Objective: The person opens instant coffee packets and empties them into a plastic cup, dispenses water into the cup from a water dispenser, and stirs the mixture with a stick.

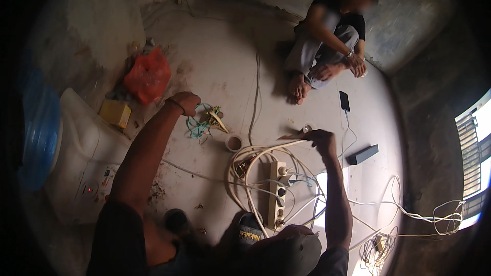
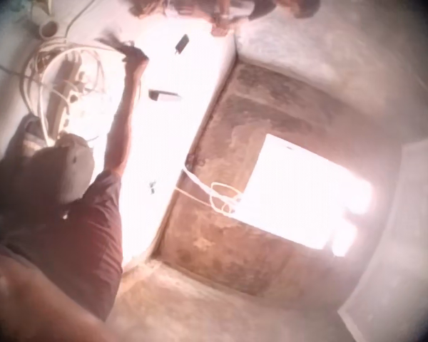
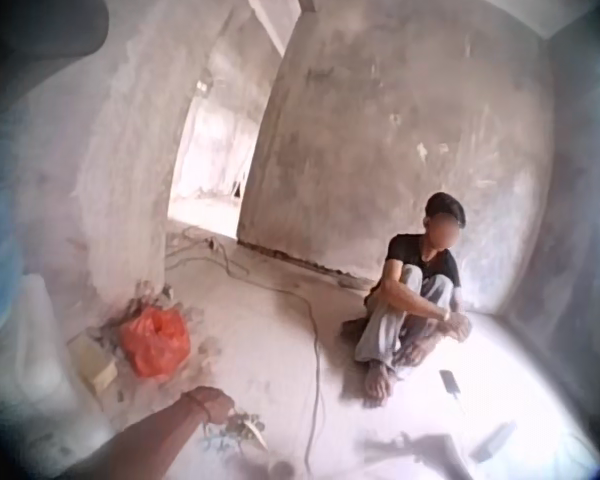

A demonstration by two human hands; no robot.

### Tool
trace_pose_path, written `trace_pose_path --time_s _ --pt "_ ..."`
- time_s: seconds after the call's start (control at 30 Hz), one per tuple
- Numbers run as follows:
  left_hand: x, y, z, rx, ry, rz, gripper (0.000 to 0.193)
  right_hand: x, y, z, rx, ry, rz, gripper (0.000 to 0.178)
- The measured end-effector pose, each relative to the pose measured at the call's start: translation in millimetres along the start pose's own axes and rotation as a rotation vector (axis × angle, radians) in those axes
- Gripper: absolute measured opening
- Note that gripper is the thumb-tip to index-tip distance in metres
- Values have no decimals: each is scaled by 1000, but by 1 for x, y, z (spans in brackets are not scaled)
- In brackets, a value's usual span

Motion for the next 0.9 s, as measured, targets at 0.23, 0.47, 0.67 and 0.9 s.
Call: trace_pose_path --time_s 0.23,0.47,0.67,0.9 --pt "8 -5 2 -22 -11 27 35 13 -68 147 338 102 115 15" --pt "-2 -13 2 44 30 7 45 8 -87 210 412 -12 103 18" --pt "-9 -14 10 25 29 49 41 8 -81 202 456 -164 -88 20" --pt "-72 -16 39 -148 -159 435 51 79 -112 125 498 8 185 25"
Point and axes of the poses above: each hand's wrist, its own y-axis towards the middle knuckle, its own z-axis out of the palm, x = y × z, the point moved 8 cm from there along y, towards the middle knuckle, and after that the axes turned 11 degrees about -z, right-handed, at the moved point
